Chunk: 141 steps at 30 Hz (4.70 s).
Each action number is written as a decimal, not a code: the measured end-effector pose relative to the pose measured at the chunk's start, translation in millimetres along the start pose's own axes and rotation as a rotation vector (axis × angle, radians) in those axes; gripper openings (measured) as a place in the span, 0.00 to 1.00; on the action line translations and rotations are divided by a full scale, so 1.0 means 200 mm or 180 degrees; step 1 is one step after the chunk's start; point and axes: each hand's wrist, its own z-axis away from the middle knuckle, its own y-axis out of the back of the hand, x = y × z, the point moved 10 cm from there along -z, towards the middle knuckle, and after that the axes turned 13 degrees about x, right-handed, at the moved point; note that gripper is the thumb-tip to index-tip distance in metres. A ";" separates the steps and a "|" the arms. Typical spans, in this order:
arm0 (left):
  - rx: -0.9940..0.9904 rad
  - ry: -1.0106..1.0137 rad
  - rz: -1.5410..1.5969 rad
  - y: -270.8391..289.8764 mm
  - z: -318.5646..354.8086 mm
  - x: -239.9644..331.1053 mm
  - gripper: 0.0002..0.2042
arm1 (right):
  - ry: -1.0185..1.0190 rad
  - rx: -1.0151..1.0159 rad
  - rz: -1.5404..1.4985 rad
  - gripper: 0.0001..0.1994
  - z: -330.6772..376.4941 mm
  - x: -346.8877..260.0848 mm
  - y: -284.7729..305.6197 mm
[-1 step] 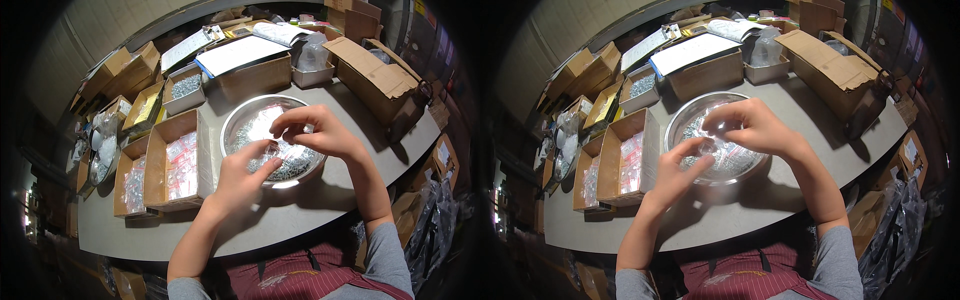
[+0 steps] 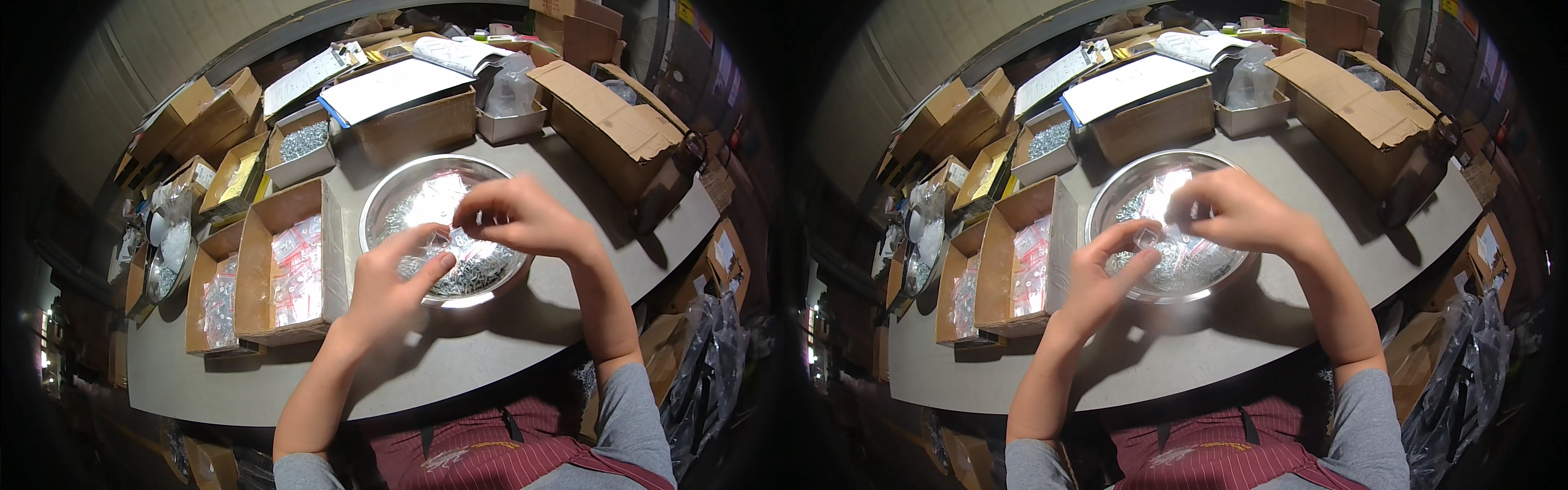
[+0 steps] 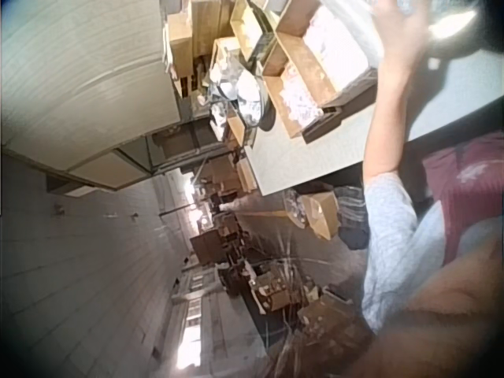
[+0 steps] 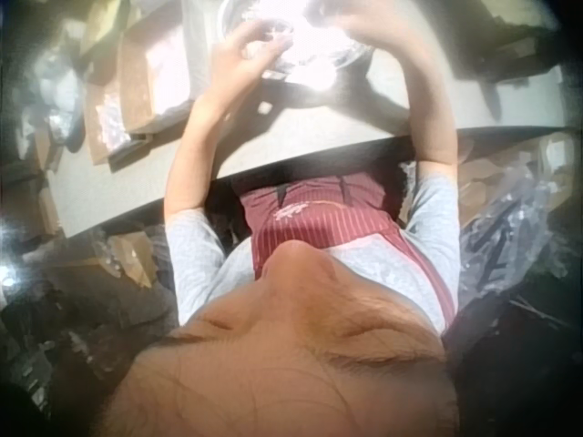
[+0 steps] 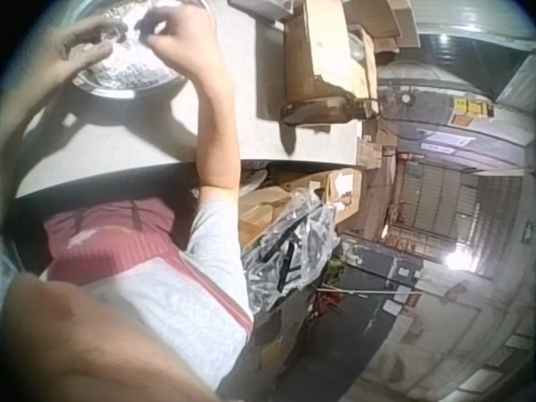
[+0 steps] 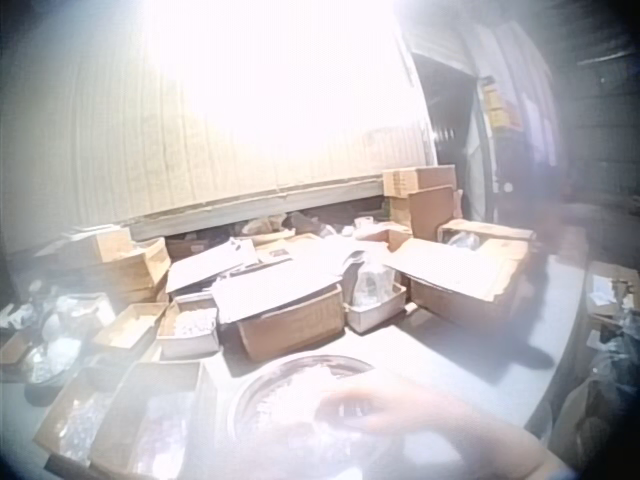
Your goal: The person repeatedly picks small metallic fasteners from a metal bowl, separates them by hand, and places them into small plastic bags. The person continues this one-at-a-time handling throughout the clip.
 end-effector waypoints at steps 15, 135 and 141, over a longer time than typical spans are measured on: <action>-0.0457 0.0868 0.2444 0.02 0.00 0.02 0.25 | -0.0248 -0.1252 0.0839 0.08 0.09 0.19 -0.34; 0.0036 0.0093 -0.0382 0.06 0.00 0.01 0.12 | -0.0586 -0.0372 -0.0915 0.13 0.02 0.03 -0.24; 0.0013 0.0606 0.0529 0.04 0.00 -0.05 0.11 | -0.1378 -0.0697 -0.1916 0.12 0.05 0.02 -0.27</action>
